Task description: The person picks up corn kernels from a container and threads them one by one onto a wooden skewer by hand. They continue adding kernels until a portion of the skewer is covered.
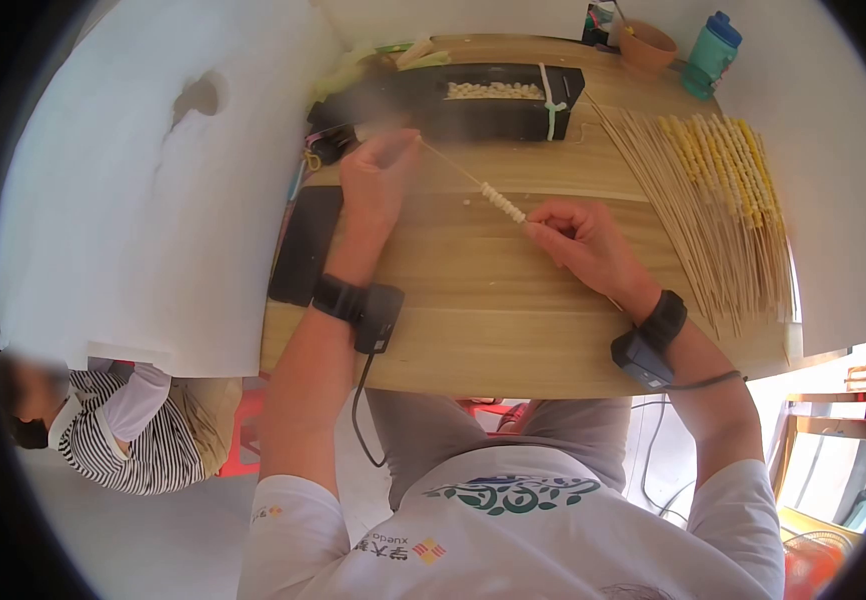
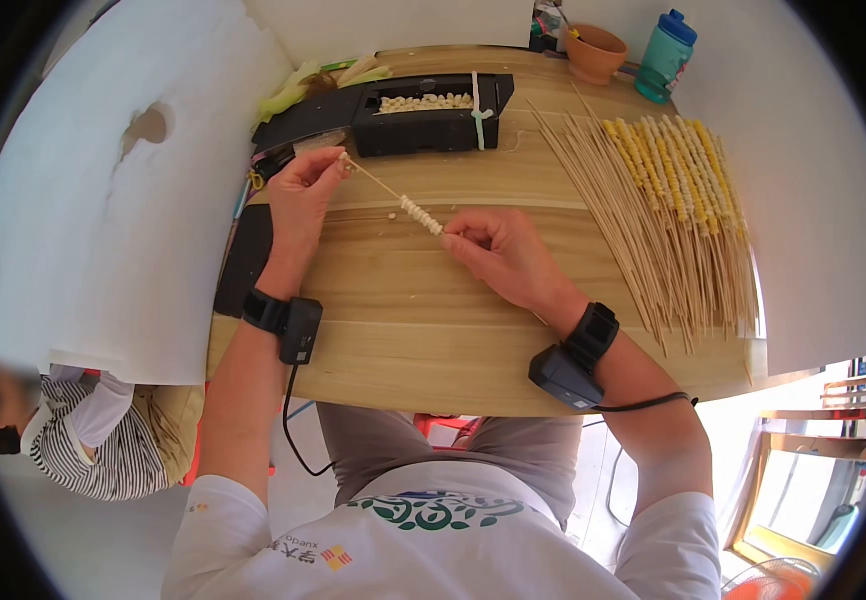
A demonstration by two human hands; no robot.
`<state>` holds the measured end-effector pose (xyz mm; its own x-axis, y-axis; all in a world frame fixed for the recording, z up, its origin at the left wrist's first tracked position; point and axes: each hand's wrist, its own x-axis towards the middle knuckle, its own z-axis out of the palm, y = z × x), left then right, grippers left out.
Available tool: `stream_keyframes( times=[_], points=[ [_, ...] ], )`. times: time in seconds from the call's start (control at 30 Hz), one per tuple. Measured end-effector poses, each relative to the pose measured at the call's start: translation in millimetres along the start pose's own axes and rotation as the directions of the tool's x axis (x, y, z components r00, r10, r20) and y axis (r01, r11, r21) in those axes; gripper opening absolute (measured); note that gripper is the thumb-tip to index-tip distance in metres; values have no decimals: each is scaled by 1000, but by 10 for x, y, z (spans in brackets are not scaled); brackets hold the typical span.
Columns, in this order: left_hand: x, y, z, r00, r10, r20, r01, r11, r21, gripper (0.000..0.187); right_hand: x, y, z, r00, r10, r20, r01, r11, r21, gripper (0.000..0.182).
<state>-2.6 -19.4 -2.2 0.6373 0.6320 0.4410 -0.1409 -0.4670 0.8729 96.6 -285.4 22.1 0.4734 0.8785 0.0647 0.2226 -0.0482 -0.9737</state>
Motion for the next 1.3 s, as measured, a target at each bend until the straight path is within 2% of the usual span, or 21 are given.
stream_keyframes(
  times=[0.3,0.37,0.6,0.67,0.7,0.77,0.87,1.03,1.1,1.17,1.2,1.27,1.3],
  points=[
    [-42,46,30,999,-34,42,38,996,-79,18,19,42,12,1000,-15,-21,15,1000,-16,13],
    [-78,78,74,994,7,113,-9,1000,16,19,22,37,15,1000,-9,-28,9,1000,-6,13],
    [-154,161,165,989,-33,142,34,999,-6,20,22,31,1,999,-8,-40,8,1000,4,13],
    [-172,155,177,968,-47,246,45,999,11,20,21,19,3,999,-2,-34,3,1000,15,13],
    [-200,195,197,968,-47,248,46,999,9,20,19,0,9,999,3,-42,-2,1000,16,13],
    [-272,277,249,923,-94,372,110,994,-23,19,20,0,9,998,9,-54,-8,1000,15,13],
    [-312,343,282,918,-48,393,37,999,35,18,37,42,-3,998,-1,-65,1,1000,0,13],
    [-316,303,301,925,-11,380,11,1000,3,19,41,35,-18,999,-11,-37,12,999,38,15],
    [-312,347,294,927,-21,375,16,1000,16,18,60,78,-16,999,-10,-41,13,997,72,15],
    [-294,431,277,953,-102,287,126,990,-69,16,79,102,-22,999,-10,-45,15,994,110,16],
    [-272,422,243,952,-107,288,131,989,-67,16,79,108,-24,998,-18,-57,24,994,111,16],
    [-172,378,111,948,-46,315,14,995,103,11,79,126,-30,997,-26,-70,34,993,116,17],
    [-148,374,60,948,-48,315,15,994,106,11,80,132,-35,997,-26,-73,33,994,103,16]
  ],
)
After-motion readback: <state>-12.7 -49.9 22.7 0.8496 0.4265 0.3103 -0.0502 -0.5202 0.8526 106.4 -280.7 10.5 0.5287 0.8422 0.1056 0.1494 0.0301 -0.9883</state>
